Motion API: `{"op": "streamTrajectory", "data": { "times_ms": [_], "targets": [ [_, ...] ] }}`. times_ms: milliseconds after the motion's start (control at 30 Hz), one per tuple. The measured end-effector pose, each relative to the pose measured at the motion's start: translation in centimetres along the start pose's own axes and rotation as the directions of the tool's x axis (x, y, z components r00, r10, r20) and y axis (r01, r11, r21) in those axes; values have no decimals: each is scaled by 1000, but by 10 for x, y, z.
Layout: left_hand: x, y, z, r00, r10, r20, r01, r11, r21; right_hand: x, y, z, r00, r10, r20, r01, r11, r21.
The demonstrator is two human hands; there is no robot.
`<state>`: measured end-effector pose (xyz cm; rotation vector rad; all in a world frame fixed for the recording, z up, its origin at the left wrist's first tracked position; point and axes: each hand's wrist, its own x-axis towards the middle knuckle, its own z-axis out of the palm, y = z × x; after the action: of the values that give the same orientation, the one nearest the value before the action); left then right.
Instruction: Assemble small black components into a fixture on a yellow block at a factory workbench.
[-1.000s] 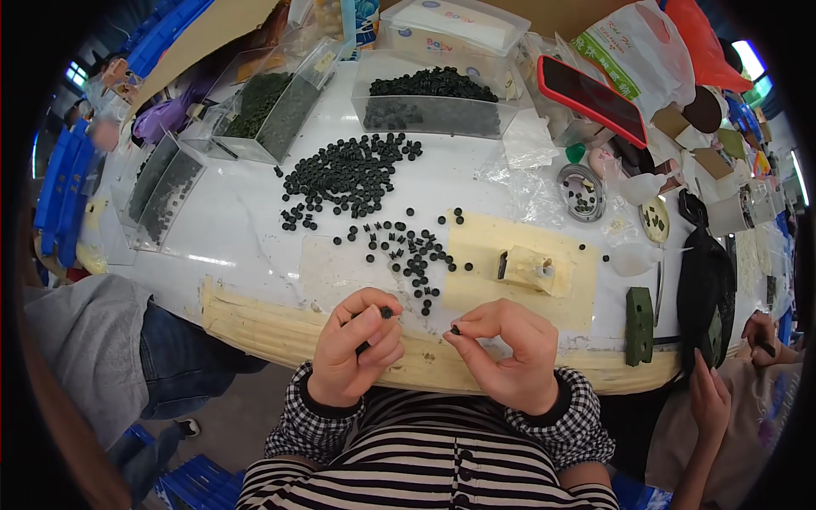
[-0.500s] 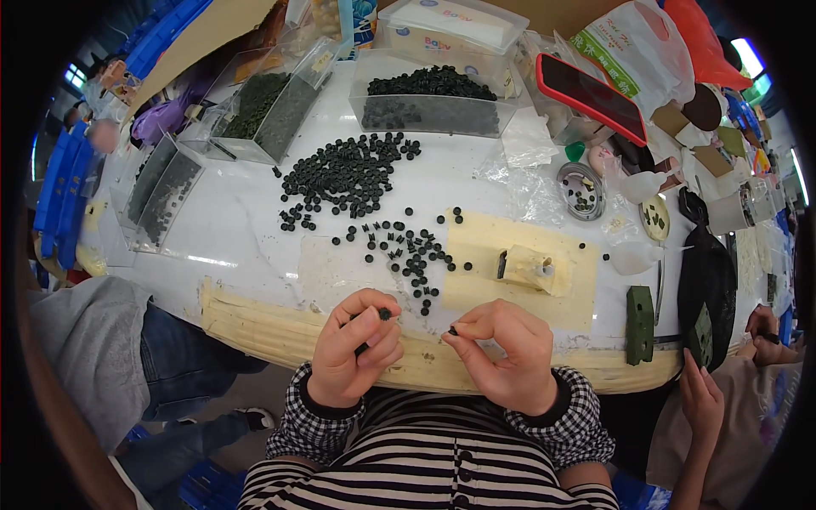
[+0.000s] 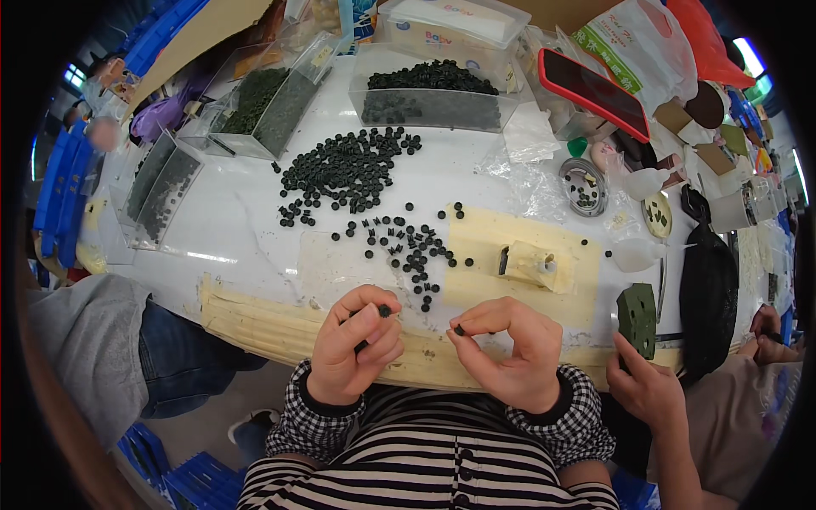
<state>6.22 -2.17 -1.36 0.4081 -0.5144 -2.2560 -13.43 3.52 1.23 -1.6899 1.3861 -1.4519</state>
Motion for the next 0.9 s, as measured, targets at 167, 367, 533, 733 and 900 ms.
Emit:
{"op": "streamTrajectory", "data": {
  "times_ms": [167, 367, 533, 733, 900],
  "targets": [
    [1, 0, 1, 1000, 5, -4, -5, 1000, 8, 2, -2, 0, 1000, 2, -4, -2, 1000, -14],
    [0, 0, 0, 1000, 4, -2, -4, 1000, 2, 2, -3, -1, 1000, 2, -3, -2, 1000, -20],
    [1, 0, 1, 1000, 3, -1, -3, 1000, 7, 2, -2, 0, 1000, -30, -7, 30, 999, -27],
    [0, 0, 1, 1000, 5, 10, -6, 1000, 8, 1, -2, 2, 999, -48, -25, 47, 998, -34],
    [1, 0, 1, 1000, 6, 1, -6, 1000, 14, 1, 0, 3, 997, -80, -13, 79, 995, -53]
  ]
}}
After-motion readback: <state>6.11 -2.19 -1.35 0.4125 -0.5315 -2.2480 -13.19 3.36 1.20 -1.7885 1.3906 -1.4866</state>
